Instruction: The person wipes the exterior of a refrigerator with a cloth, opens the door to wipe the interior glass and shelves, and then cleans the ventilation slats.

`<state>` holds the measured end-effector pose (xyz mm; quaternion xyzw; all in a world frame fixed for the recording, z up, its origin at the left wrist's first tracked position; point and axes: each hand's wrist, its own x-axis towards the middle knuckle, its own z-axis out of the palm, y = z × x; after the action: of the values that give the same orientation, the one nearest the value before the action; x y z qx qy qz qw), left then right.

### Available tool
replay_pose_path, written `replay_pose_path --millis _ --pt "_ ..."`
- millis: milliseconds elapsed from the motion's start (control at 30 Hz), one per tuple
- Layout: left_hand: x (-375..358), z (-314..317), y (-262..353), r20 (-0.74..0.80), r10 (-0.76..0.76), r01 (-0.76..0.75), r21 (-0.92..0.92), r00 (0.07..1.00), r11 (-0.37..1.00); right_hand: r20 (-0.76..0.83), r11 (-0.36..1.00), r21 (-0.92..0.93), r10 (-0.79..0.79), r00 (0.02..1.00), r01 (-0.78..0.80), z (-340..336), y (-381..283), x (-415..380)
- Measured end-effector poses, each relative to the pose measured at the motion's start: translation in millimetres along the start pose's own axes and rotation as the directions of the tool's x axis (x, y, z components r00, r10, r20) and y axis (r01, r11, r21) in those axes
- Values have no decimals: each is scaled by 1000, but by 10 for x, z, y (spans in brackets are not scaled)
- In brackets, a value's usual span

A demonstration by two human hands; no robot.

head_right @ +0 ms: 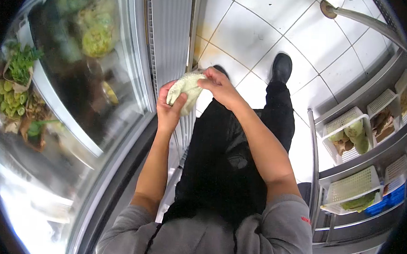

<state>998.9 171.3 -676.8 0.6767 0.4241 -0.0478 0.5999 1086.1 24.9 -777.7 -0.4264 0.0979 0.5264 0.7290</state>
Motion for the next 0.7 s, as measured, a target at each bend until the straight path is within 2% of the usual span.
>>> replay_pose_path --millis 33,67,100,167,200,300,333,367,433,467,533,567,600,633,700 --pt "53 9 57 -2 13 -13 128 1000 992 27 993 102 56 998 -59 11 -91 19" --pt "110 -17 102 6 37 -37 307 999 951 -32 993 -105 43 999 -47 -26 -46 82" --pt "188 -48 132 20 66 -68 474 998 878 -99 990 -125 -74 992 61 1 -72 108" --pt "379 -105 146 -27 75 -51 513 997 857 -231 945 -189 -307 923 267 80 -170 128" --pt "421 -153 145 -60 73 -30 532 996 846 -263 983 -59 -184 947 174 117 -231 95" --pt "633 -221 -32 -136 344 -236 498 929 834 -327 881 -336 -440 836 332 454 -303 -9" --pt "673 -234 -141 -153 243 -197 263 958 945 -266 742 -550 -591 762 383 586 -389 -72" --pt "631 -96 -121 -254 115 -96 89 960 991 -178 680 -589 -636 751 437 683 -361 -94" --pt "456 158 -53 -376 -190 88 -274 907 958 -36 655 -580 -615 788 485 895 -470 -189" --pt "451 -33 -107 -82 -414 349 -405 907 845 -33 631 -607 -627 778 483 950 -460 -213" --pt "434 -16 -155 238 -352 422 -597 905 682 -16 582 -659 -643 765 476 964 -423 -221" --pt "423 -4 -185 380 -290 477 -662 878 578 -75 593 -670 -653 753 447 926 -361 -207" --pt "400 182 109 298 -505 548 -690 810 472 -133 603 -680 -660 739 417 864 -262 -199" --pt "438 177 14 219 -466 493 -612 857 618 -191 617 -686 -663 724 384 805 -183 -219" --pt "518 181 -192 90 -351 358 -390 932 849 -193 589 -740 -650 735 326 648 -119 -284"
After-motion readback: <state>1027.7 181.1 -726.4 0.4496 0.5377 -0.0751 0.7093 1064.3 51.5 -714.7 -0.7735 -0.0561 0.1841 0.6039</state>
